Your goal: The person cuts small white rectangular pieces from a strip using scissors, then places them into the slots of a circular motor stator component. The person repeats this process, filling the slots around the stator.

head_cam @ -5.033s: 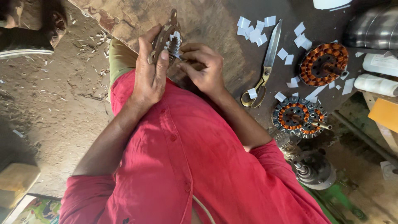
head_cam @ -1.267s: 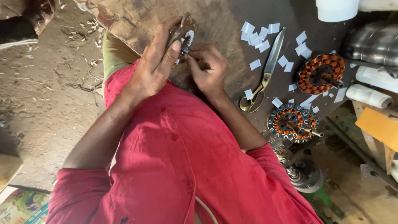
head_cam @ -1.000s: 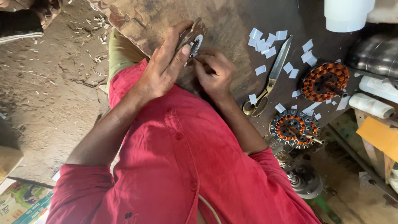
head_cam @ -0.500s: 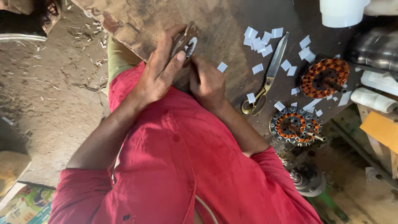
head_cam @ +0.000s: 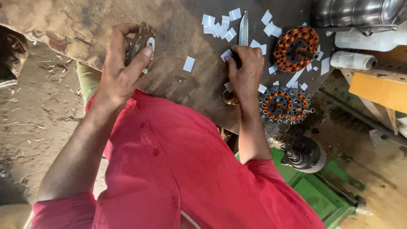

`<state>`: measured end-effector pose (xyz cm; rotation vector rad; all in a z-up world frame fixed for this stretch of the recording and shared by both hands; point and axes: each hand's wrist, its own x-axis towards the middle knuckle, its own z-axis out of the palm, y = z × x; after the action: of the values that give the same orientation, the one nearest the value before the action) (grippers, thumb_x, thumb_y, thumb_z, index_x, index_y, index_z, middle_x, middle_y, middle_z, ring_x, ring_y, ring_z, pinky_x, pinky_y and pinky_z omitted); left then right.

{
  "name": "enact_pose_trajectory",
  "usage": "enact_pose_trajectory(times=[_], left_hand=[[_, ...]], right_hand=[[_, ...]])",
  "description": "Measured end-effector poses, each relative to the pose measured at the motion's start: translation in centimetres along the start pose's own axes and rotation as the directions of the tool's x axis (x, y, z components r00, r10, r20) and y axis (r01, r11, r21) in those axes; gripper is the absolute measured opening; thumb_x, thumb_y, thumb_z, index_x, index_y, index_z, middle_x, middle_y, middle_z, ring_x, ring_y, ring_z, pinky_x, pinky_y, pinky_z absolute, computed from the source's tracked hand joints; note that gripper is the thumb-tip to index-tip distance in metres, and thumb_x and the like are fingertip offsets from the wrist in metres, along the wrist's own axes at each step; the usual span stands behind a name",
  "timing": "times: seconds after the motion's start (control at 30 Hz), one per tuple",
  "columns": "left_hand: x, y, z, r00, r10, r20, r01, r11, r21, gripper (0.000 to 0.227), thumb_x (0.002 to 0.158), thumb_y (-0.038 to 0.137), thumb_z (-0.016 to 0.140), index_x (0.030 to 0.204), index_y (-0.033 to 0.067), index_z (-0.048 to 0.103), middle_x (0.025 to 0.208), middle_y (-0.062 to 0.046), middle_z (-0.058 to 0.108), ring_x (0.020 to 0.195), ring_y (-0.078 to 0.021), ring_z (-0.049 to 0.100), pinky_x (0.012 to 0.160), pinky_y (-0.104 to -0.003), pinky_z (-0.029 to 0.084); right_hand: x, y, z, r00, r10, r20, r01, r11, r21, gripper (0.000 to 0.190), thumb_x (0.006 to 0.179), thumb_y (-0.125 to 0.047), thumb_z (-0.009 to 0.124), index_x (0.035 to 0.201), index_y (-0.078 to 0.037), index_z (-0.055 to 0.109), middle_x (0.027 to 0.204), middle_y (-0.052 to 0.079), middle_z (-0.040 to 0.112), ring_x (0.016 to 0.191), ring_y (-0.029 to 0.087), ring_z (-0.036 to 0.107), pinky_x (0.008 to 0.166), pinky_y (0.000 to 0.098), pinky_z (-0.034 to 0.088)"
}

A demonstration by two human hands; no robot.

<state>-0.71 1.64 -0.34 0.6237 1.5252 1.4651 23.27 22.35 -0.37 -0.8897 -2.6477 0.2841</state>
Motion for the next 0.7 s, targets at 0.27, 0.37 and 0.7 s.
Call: enact_pose_trajectory(times=[0.27,0.37,0.7], left_hand=[[-0.1,-0.9,0.3,0.99,0.124,-0.065,-0.124,0.992,0.001,0.059,0.108,0.036,0.067,0.15,-0.0009,0.045,0.113,-0.009,0.058,0.101,-0.0145,0.053,0.09,-0.03,0.044],[-0.5,-1.6,0.0,0.945,0.285,-0.158,-0.257,0.95,0.179,0.051,0.113,0.04,0.055,0.147,0.0016,0.048,0.134,-0.013,0.059,0.124,-0.0182,0.057,0.11,-0.033,0.046],[-0.2,-1.4,0.0,0.956,0.228,-0.187,-0.185,0.958,0.218,0.044,0.121,0.034,0.042,0.15,0.0021,0.045,0.11,-0.012,0.066,0.094,-0.0165,0.063,0.084,-0.032,0.054]], right_hand=[[1.4,-1.1,0.9,0.983,0.107,0.147,-0.162,0.884,0.439,0.016,0.086,0.003,0.08,0.102,-0.002,0.077,0.095,0.01,0.073,0.082,0.018,0.071,0.071,0.0308,0.054],[1.2,-3.8,2.1,0.981,0.082,0.177,-0.174,0.781,0.6,0.015,0.084,0.003,0.083,0.097,0.0,0.078,0.099,0.012,0.073,0.079,0.015,0.067,0.066,0.0283,0.052],[2.7,-10.5,6.2,0.992,-0.103,0.078,0.001,0.609,0.793,0.012,0.084,0.007,0.08,0.094,0.003,0.075,0.103,0.012,0.075,0.09,0.018,0.074,0.074,0.0296,0.059]])
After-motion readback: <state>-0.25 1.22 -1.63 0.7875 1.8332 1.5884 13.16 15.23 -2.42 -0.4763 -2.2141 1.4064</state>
